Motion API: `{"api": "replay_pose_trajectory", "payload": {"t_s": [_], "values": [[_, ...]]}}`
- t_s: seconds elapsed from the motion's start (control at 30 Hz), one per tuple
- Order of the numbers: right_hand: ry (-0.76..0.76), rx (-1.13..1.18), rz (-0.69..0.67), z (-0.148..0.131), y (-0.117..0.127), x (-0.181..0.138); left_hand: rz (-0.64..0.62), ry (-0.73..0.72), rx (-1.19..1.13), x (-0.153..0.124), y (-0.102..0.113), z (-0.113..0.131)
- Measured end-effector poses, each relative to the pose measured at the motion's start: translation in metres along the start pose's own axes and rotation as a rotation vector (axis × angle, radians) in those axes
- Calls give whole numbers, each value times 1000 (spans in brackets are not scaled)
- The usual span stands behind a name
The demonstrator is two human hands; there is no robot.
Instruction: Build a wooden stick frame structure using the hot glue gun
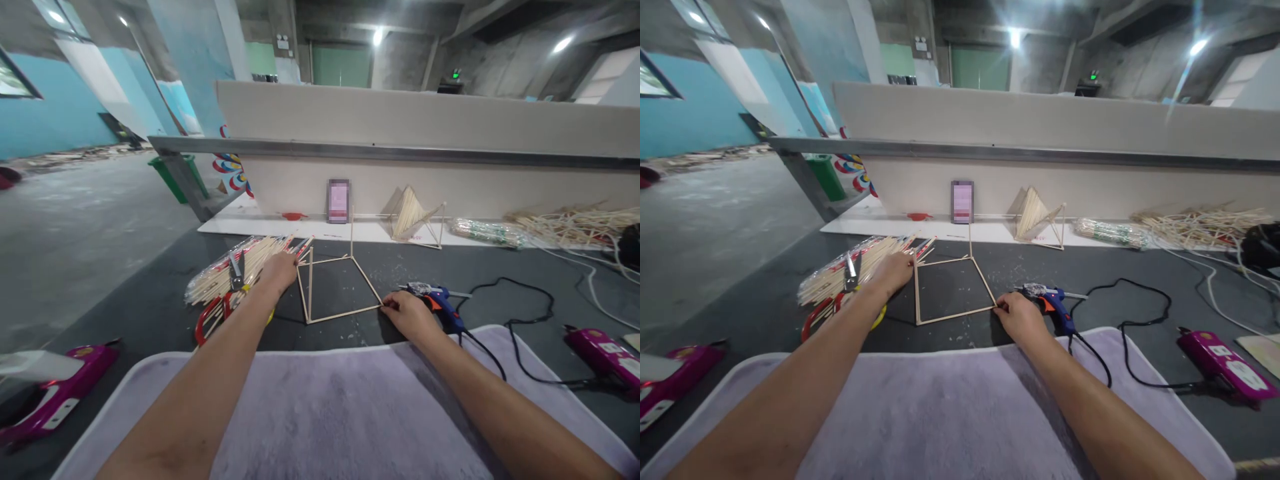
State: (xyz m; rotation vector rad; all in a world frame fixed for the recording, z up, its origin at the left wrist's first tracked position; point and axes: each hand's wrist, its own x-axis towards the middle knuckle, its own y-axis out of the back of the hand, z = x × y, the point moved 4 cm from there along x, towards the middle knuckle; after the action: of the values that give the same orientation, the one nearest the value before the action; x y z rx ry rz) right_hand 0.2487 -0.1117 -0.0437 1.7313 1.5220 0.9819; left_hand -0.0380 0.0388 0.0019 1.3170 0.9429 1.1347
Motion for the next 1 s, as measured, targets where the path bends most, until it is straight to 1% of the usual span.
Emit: {"api": "replay_pose_trajectory", "payload": {"t_s": [0.1, 0.4, 0.67, 0.83, 1.0], "values": [[-8, -28, 7, -2, 2, 0, 37, 0, -26, 4, -5, 3], [-61, -88, -6, -4, 1, 4, 40, -43, -104, 12, -15, -3], [-68, -121, 1, -7, 1, 6, 16, 2, -99, 15, -14, -5], [-64, -143, 7, -7, 0, 6, 23, -24, -104, 13, -12, -2], [-75, -159, 1, -7, -1, 7, 4, 1, -115, 13, -13, -2]]}}
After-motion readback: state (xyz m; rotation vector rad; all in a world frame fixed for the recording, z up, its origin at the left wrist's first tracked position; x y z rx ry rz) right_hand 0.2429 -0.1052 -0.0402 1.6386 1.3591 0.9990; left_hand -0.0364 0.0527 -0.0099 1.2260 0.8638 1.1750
